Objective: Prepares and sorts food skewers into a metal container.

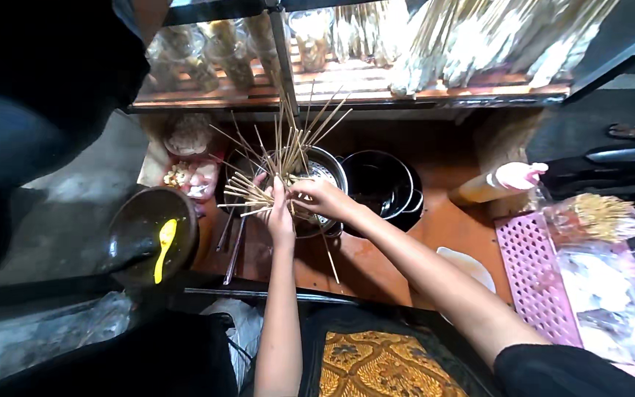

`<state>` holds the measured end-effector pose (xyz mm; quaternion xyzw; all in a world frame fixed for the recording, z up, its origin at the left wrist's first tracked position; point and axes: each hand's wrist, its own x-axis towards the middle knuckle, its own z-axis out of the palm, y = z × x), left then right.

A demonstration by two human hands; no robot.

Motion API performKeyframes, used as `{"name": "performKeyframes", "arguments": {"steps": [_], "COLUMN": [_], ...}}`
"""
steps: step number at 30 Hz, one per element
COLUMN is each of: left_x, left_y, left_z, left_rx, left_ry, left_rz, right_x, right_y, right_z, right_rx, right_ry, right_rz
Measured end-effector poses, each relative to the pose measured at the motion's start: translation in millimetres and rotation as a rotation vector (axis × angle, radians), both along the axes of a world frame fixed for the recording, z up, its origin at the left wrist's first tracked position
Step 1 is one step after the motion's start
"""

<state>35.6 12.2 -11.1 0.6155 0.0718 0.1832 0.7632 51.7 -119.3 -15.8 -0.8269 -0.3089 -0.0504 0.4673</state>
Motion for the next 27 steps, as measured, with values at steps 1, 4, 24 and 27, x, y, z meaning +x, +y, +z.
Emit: {"name": "performKeyframes", "arguments": {"steps": [1, 4, 24, 27], "left_x": [-3.2, -12.2, -11.3, -12.6], "left_y": [1.0, 3.9, 7.5, 7.6], "left_z": [-0.5, -0.1, 23.4, 26.4], "left_rx": [0.003, 0.06, 0.309, 0.264], "left_ry": [-0.032, -0.12, -0.132, -0.053], "left_rz": [-0.026, -0.085, 0.026, 0.009], "right_x": [2.6, 10.3, 6.6, -11.7], "right_y": [-0.1, -1.7, 0.0, -14.8], "right_z": [1.8, 8.5, 40.4, 42.0], "right_rx": [0.018, 0.02, -0.052, -0.084], "right_ry": [-0.02, -0.06, -0.023, -0.001], "right_rz": [0.012, 0.071, 0.205, 0.14]}}
